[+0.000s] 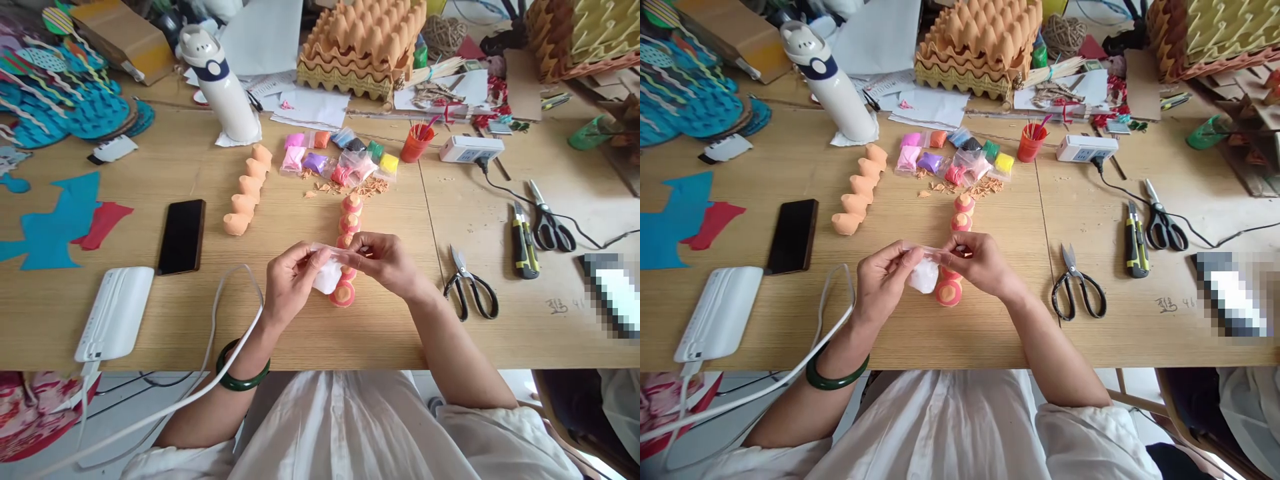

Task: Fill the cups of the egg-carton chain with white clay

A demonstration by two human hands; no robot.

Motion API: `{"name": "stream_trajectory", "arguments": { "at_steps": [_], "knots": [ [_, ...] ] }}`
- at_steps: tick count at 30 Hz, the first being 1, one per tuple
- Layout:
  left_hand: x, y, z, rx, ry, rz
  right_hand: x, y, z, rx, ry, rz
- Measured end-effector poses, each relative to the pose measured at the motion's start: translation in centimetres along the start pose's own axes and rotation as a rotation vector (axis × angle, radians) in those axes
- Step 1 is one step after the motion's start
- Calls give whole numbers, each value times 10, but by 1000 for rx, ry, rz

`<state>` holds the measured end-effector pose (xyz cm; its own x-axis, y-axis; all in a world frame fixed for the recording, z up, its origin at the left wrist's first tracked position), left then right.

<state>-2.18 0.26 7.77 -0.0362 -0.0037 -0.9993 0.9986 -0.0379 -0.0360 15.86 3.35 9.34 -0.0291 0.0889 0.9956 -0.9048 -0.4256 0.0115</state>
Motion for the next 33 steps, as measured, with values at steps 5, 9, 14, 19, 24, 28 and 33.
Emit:
{"name": "stream_trajectory", "arguments": {
  "at_steps": [5, 9, 14, 19, 24, 28, 33],
  "knots": [
    [-1, 1, 4, 101, -13, 17, -1, 6, 2, 37, -9, 8],
    [3, 5, 8, 120, -28, 84, -4, 8, 10, -5, -41, -49],
    [11, 6, 18, 110, -95, 124, -7, 9, 20, -35, -10, -51],
    [5, 6, 25, 144, -72, -12, -6, 13, 19, -41, -37, 44],
    [2, 8, 31, 132, -119, -72, -5, 19, 17, -103, -84, 25],
    [14, 4, 35, 55, -171, -8, -11, 19, 13, -110, 4, 5],
    [19, -3, 32, -99, -147, 99, -14, 18, 16, 16, -14, 128]
  ]
}}
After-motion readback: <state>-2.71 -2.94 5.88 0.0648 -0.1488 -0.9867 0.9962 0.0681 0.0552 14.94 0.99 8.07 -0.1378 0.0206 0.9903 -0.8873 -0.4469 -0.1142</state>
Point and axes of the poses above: each hand's wrist, its own z-axis away from the middle knuckle, its own y-axis out of the palm, x = y × z, the point moved 4 cm from there along -z, towards the middle knuckle, and after that the axes turned 2 degrees about x, right-handed, at the moved point
